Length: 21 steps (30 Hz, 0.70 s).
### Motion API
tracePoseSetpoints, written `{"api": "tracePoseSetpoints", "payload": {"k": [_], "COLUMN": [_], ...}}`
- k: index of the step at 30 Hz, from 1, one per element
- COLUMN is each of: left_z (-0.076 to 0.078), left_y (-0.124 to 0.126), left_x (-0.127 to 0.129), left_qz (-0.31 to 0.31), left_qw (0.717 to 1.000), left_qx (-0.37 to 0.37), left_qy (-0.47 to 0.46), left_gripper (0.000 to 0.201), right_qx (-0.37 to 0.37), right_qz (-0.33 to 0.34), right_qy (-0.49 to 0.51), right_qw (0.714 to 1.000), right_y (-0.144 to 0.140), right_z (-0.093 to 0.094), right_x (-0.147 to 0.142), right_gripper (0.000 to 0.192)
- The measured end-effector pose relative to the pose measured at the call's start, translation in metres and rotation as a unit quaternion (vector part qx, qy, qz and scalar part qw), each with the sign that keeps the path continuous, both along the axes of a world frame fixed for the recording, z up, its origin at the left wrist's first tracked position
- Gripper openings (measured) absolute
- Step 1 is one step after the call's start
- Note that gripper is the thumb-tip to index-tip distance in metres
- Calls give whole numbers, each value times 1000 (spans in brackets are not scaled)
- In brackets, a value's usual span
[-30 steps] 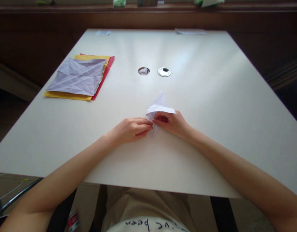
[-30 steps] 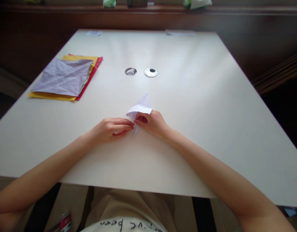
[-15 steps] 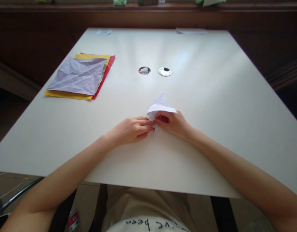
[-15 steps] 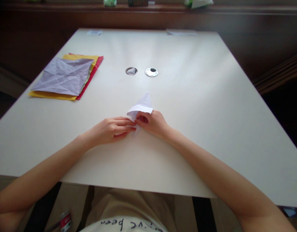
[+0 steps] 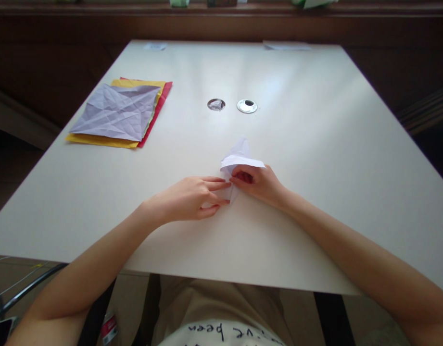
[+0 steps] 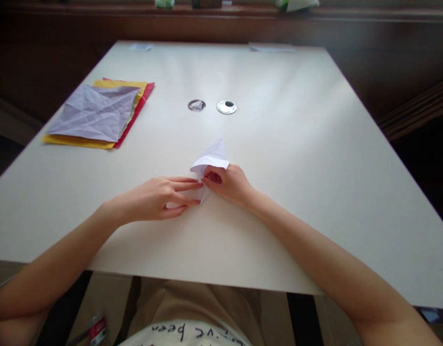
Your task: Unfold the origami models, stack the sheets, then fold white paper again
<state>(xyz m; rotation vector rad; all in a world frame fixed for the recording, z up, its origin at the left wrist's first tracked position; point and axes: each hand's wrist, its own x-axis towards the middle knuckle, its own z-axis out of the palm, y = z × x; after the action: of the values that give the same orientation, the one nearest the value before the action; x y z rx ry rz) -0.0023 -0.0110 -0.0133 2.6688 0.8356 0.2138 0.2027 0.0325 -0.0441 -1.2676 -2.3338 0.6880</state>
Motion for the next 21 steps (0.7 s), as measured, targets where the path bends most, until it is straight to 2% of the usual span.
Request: {"api": "tracePoseSetpoints", "payload": {"k": [5, 12, 17, 21], "left_z": [0, -2, -10, -18], "left_y": [1, 1, 1, 2], "left_x": [-4, -3, 3, 6], "left_qz": [-3, -5, 24, 45], "left_qw": [999, 998, 998, 995], "left_qx": [-31, -33, 12, 70], "left_qy": [-14, -49, -59, -59], "left_gripper": [28, 34, 33, 29], "right_qx": [5, 9, 31, 50], "right_qz": [0, -6, -34, -25], "right_qy": [5, 17, 18, 5], "right_qw": [1000, 1000, 999, 998], "right_y": [0, 0, 1, 1], "right_z": [-1, -1, -4, -4], "right_x": [1, 2, 3, 2], "right_gripper": [9, 17, 19, 17]}}
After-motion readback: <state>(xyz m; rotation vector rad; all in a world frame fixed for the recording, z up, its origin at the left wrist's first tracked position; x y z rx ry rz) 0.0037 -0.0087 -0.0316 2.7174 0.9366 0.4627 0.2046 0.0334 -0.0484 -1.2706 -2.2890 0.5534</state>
